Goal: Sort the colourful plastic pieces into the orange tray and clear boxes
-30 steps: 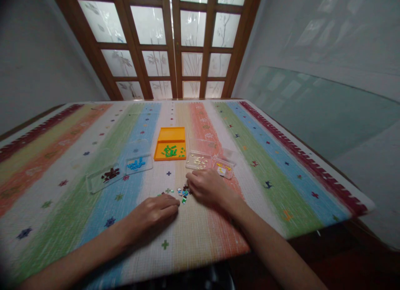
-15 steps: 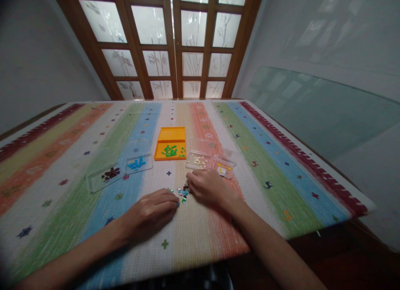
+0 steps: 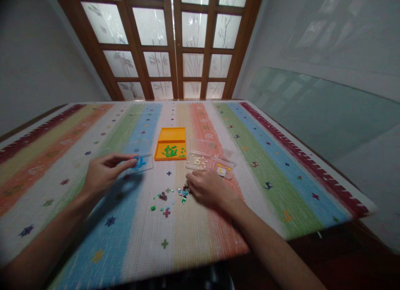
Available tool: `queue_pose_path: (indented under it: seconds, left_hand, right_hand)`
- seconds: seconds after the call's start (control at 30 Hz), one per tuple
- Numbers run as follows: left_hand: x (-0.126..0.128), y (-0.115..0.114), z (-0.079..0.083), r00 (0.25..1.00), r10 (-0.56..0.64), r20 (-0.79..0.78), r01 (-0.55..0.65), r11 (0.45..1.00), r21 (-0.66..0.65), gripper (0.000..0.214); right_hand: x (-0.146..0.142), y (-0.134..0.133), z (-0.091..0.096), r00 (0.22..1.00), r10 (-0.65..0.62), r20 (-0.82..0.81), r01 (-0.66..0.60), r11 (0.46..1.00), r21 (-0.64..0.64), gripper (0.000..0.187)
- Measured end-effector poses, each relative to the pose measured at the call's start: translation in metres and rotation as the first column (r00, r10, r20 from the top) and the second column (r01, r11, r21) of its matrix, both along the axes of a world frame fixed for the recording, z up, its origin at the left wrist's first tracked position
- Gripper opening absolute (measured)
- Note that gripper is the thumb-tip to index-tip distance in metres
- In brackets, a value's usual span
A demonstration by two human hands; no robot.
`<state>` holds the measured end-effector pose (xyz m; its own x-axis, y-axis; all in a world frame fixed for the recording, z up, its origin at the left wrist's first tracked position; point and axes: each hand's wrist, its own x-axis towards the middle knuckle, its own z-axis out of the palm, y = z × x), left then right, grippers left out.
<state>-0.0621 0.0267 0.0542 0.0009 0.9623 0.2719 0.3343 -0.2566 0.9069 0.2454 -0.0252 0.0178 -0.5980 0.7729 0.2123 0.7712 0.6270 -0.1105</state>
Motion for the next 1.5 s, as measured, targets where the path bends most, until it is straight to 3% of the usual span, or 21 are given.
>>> queue_pose_path:
  seconds: [0.13,0.6,0.87,1.23,1.5]
  left_hand:
    - [-0.01,0.013,-0.009,0.983,0.119,0.141,-0.104,0.989,-0.109,0.027]
    - [-0.011,0.02,-0.023,0.987,0.162,-0.006,-0.162,0.985,-0.058,0.02]
    - [-0.006,0.021,-0.018,0.969,0.238,0.06,-0.227,0.962,-0.15,0.013]
    - [-0.008,0.02,-0.02,0.989,0.15,0.001,-0.149,0.981,-0.121,0.013]
    - [-0.005,0.012,-0.014,0.993,0.111,-0.032,-0.111,0.994,0.005,0.022]
  right_hand:
    - [0.0,0.0,0.0,1.0,0.004,0.001,-0.004,1.0,-0.002,0.017]
    - [-0.002,-0.002,0.002,1.0,0.027,-0.003,-0.027,1.0,-0.006,0.017]
    - [-0.002,-0.002,0.003,1.0,0.021,0.001,-0.021,1.0,0.02,0.02]
    - [-0.001,-0.002,0.002,1.0,0.022,-0.019,-0.021,1.0,0.011,0.018]
    - [0.0,-0.001,0.002,0.999,0.018,-0.032,-0.017,1.0,0.021,0.017]
